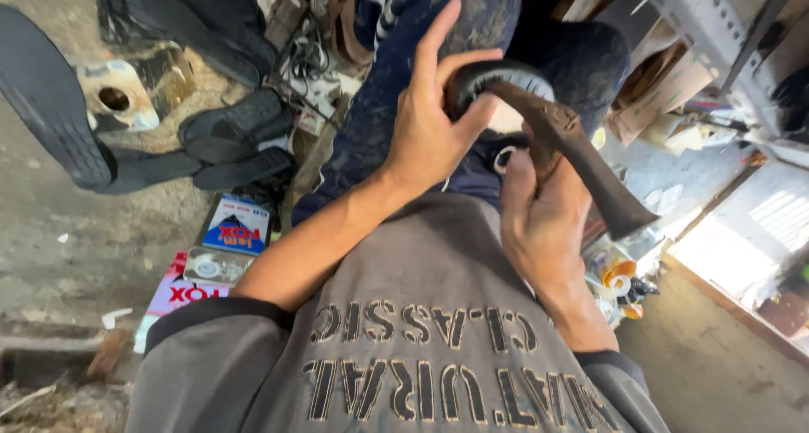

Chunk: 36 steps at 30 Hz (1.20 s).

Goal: The person uses a hammer and a curved metal tool to repeatedly strike and shape the heel of a black shoe. They hold the shoe on their lap, rotate it to access different angles, and occasionally place it on a nearby shelf before continuing the work.

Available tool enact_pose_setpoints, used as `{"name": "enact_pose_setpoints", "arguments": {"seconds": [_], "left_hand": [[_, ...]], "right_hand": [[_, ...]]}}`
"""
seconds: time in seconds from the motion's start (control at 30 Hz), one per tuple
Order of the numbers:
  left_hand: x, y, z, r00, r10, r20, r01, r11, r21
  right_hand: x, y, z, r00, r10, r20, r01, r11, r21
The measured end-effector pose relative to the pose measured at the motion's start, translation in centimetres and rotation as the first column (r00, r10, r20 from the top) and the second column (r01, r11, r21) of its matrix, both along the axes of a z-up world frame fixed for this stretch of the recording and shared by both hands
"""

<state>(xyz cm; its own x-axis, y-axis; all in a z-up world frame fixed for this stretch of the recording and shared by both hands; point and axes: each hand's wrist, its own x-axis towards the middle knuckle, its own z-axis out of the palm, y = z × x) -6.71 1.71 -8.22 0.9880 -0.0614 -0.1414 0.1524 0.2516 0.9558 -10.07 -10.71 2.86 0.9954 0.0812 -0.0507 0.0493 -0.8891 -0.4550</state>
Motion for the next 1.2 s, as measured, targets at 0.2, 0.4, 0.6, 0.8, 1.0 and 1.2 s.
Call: {"name": "enact_pose_setpoints", "arguments": {"seconds": [0.2,0.4,0.6,0.8,1.0,1.2], "left_hand": [[-1.1,-0.2,-0.1,0.996,0.008,-0.086,-0.006,1.0,0.028],[0.3,-0.2,0.0,0.984,-0.018,-0.175,0.018,1.0,-0.005],[1.4,0.3,0.9,0.988,0.103,-0.114,-0.094,0.992,0.082],[0.6,-0.4,0.6,0.994,0.033,-0.102,-0.027,0.998,0.051],[-0.3,-0.3,0.0,0.993,0.013,-0.117,-0.008,0.999,0.042],[0.3,0.0,-0.1,0.999,0.027,-0.034,-0.029,0.997,-0.064]], "right_hand": [[-0.7,1.5,-1.6,0.768,-0.536,0.35,0.224,0.738,0.636],[0.4,1.6,0.3,0.974,-0.223,0.025,0.196,0.9,0.389],[1.0,0.4,0.1,0.995,0.096,-0.021,-0.095,0.995,0.023],[-0.3,-1.4,-1.8,0.993,0.031,-0.118,-0.036,0.999,-0.039],[-0.2,0.8,-1.0,0.973,-0.224,0.051,0.19,0.911,0.365],[2.5,-1.4,1.7,0.831,-0.194,-0.522,0.485,0.712,0.508]]}}
